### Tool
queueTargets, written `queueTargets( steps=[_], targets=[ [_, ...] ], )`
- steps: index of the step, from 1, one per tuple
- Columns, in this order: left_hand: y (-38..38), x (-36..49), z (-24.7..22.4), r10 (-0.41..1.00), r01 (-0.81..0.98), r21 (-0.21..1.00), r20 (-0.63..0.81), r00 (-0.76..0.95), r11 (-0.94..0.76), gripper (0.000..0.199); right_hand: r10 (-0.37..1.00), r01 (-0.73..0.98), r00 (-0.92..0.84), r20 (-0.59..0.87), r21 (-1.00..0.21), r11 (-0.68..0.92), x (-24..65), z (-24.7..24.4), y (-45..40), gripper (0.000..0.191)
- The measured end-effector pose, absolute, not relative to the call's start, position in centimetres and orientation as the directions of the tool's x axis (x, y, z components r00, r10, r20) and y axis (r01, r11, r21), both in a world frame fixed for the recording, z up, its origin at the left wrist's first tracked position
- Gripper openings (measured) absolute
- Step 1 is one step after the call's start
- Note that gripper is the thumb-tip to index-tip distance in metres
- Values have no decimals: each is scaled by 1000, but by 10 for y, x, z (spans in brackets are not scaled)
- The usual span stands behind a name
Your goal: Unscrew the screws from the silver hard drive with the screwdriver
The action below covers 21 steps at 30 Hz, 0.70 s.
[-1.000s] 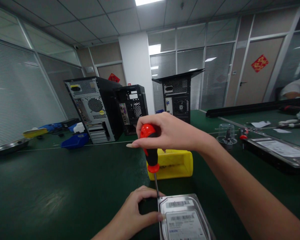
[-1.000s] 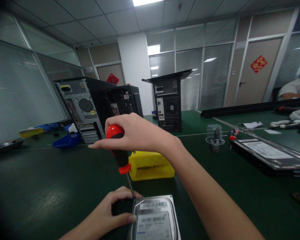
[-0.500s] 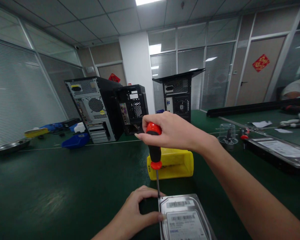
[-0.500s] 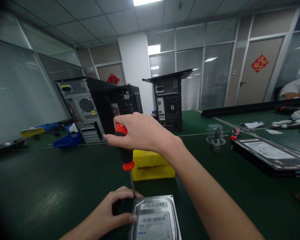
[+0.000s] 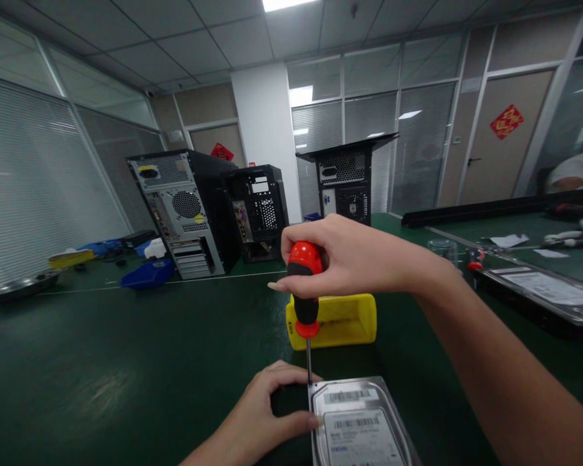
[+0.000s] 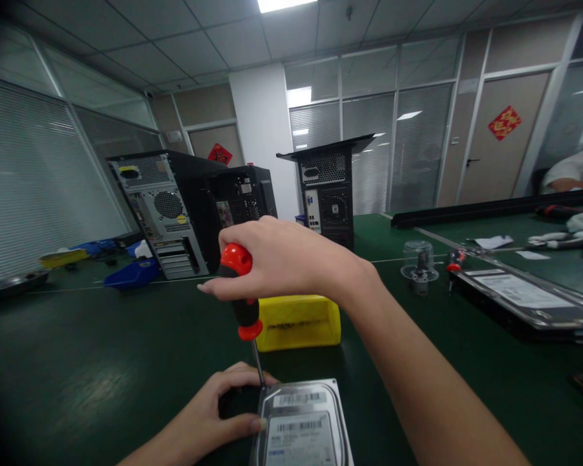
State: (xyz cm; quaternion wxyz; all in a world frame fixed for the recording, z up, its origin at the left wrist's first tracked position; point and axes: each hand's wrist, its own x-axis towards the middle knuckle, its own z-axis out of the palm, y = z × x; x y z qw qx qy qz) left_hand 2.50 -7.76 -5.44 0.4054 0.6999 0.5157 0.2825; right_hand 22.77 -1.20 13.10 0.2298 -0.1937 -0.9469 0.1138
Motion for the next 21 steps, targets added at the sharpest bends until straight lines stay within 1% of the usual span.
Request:
queueTargets(
  steps=[3, 6, 8, 10, 12, 13, 17, 19, 21],
  targets=[
    [-79, 25, -54, 952, 494, 858, -17, 304, -143, 46, 387, 316, -766, 514, -224, 922, 231, 134, -12, 37],
    [-79, 24, -53, 949, 495, 856, -19, 316, -148, 45, 388, 373, -675, 628, -164, 913, 239, 139, -14, 35],
    [-80, 23, -53, 946, 492, 856, -16, 324, -155, 45, 406, 440, -616, 675, -133, 888, 247, 143, -16, 32],
    [-79, 22, -54, 946, 485, 859, -1, 323, -165, 45, 439, 519, -578, 688, -106, 848, 256, 148, -20, 32],
    [-78, 21, -55, 946, 477, 861, 14, 323, -176, 46, 470, 550, -591, 655, -99, 829, 267, 151, -24, 33],
    [-78, 21, -56, 946, 475, 862, 18, 323, -178, 46, 477, 536, -621, 623, -107, 838, 272, 153, -26, 33],
    [-78, 21, -55, 944, 483, 856, 20, 330, -187, 46, 508, 475, -728, 462, -196, 858, 286, 156, -36, 30],
    [-79, 21, -54, 942, 489, 852, 16, 336, -189, 46, 536, 485, -746, 395, -230, 844, 285, 154, -39, 29],
    [-80, 22, -54, 942, 492, 851, 11, 336, -185, 46, 559, 504, -761, 331, -241, 829, 279, 150, -40, 26]
  ],
)
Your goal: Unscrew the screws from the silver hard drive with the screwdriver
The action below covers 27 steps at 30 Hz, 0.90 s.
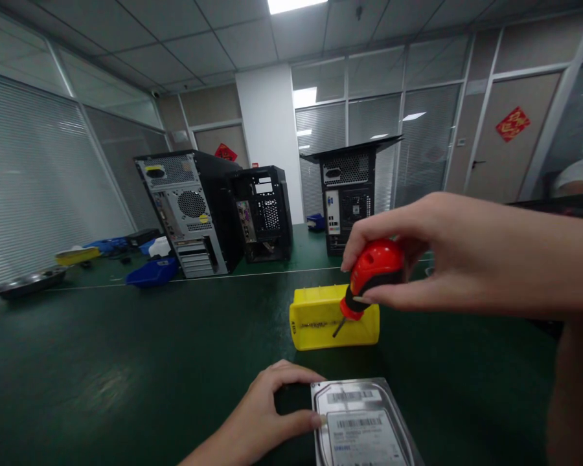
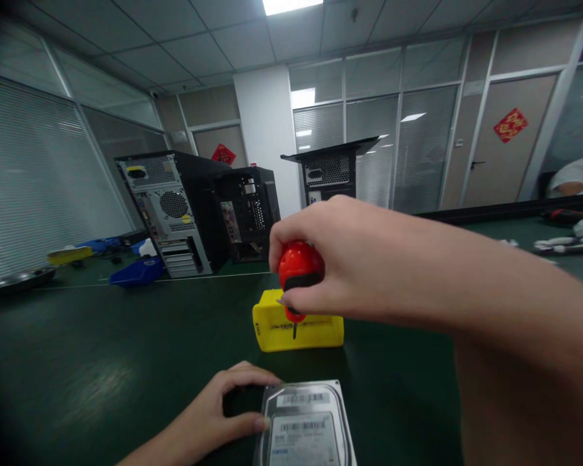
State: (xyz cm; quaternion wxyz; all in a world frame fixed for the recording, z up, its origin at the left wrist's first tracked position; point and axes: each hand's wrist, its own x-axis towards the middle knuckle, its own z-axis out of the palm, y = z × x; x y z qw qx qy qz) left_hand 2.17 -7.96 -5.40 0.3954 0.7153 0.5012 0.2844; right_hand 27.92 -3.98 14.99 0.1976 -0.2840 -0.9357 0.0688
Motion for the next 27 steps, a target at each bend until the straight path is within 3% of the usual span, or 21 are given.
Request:
queueTargets(
  steps=[6, 11, 27],
  targets=[
    [-80, 24, -54, 943, 491, 852, 8, 334, -181, 45, 561, 552, -796, 229, -105, 827, 253, 135, -34, 18],
    [-79, 25, -54, 945, 502, 847, 0, 328, -174, 45, 509, 496, -850, 134, -119, 860, 241, 127, -16, 24],
    [-80, 24, -51, 943, 489, 857, -9, 333, -164, 45, 543, 528, -833, 102, -142, 837, 242, 126, -9, 25]
  ],
)
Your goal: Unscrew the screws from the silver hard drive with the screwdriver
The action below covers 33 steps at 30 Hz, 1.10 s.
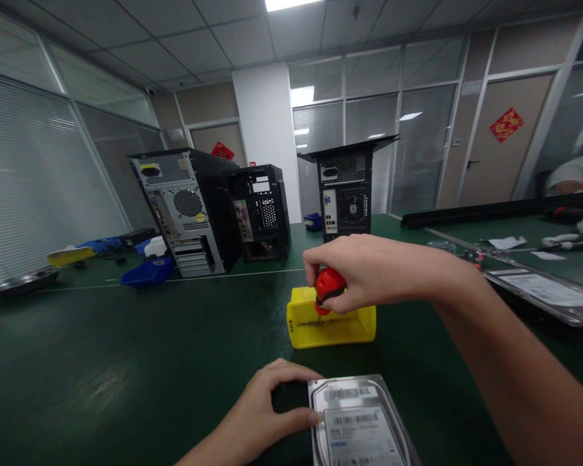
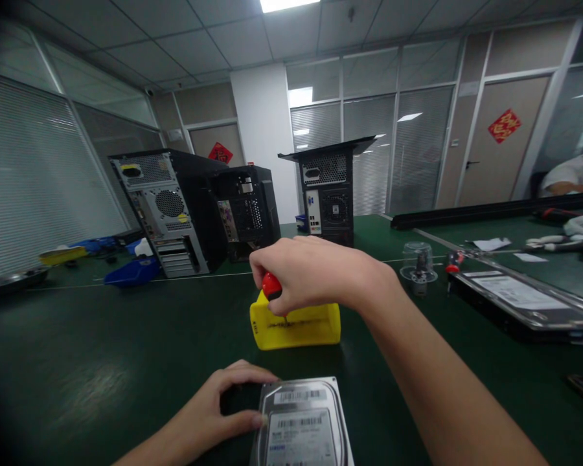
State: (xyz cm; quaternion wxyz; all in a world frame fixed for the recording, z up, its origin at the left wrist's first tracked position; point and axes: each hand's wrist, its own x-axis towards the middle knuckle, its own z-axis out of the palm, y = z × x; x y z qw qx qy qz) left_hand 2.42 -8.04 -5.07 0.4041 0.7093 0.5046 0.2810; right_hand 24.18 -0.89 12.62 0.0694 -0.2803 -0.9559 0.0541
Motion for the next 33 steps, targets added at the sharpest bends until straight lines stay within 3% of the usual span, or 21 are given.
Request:
queueTargets(
  steps=[33],
  targets=[
    [-79, 23, -54, 944, 492, 853, 3, 331, -175, 45, 599, 586, -797, 81, -140, 798, 248, 133, -13, 24]
  ],
)
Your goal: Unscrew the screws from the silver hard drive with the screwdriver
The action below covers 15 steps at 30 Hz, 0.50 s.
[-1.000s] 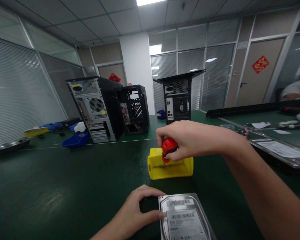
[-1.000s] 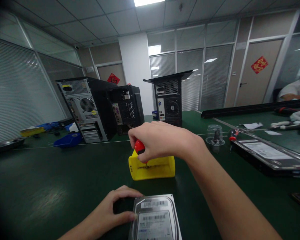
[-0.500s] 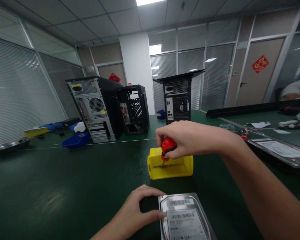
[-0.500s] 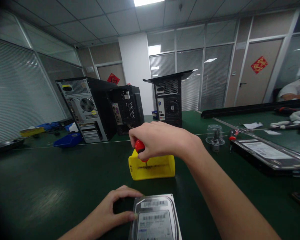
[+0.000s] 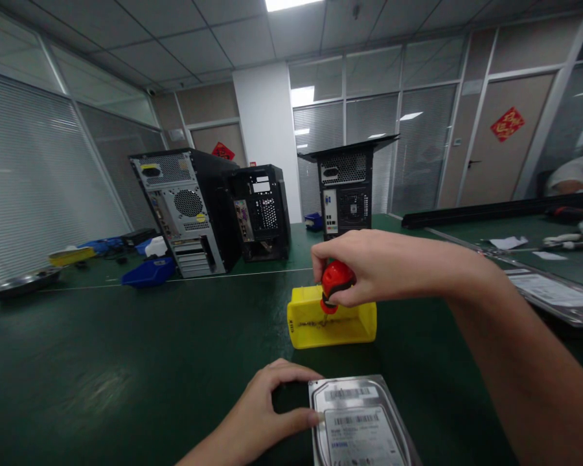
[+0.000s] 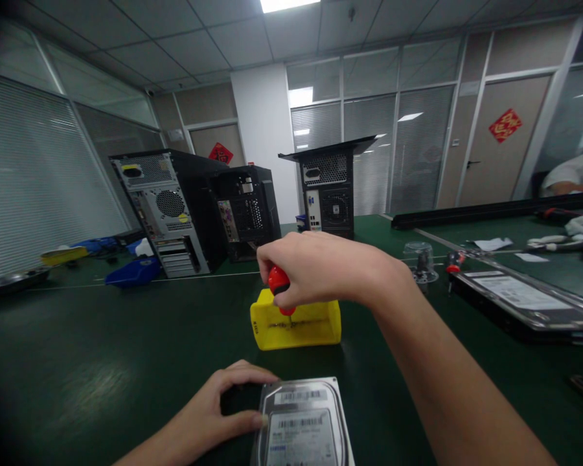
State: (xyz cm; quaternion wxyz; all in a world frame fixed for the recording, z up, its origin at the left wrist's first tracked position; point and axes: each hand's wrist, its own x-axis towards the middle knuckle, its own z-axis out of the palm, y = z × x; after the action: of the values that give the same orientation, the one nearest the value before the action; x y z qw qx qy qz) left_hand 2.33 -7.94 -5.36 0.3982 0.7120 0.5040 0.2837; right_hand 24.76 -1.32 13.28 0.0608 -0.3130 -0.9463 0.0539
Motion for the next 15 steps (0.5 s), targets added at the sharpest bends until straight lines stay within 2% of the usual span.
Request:
queueTargets(
  steps=[6, 15],
  targets=[
    [-79, 23, -54, 943, 489, 855, -1, 332, -171, 45, 628, 619, -771, 103, -106, 778, 249, 132, -13, 22],
    [-77, 23, -60, 946, 466, 864, 34, 322, -190, 45, 596, 596, -796, 108, -41, 802, 247, 129, -14, 18]
  ],
)
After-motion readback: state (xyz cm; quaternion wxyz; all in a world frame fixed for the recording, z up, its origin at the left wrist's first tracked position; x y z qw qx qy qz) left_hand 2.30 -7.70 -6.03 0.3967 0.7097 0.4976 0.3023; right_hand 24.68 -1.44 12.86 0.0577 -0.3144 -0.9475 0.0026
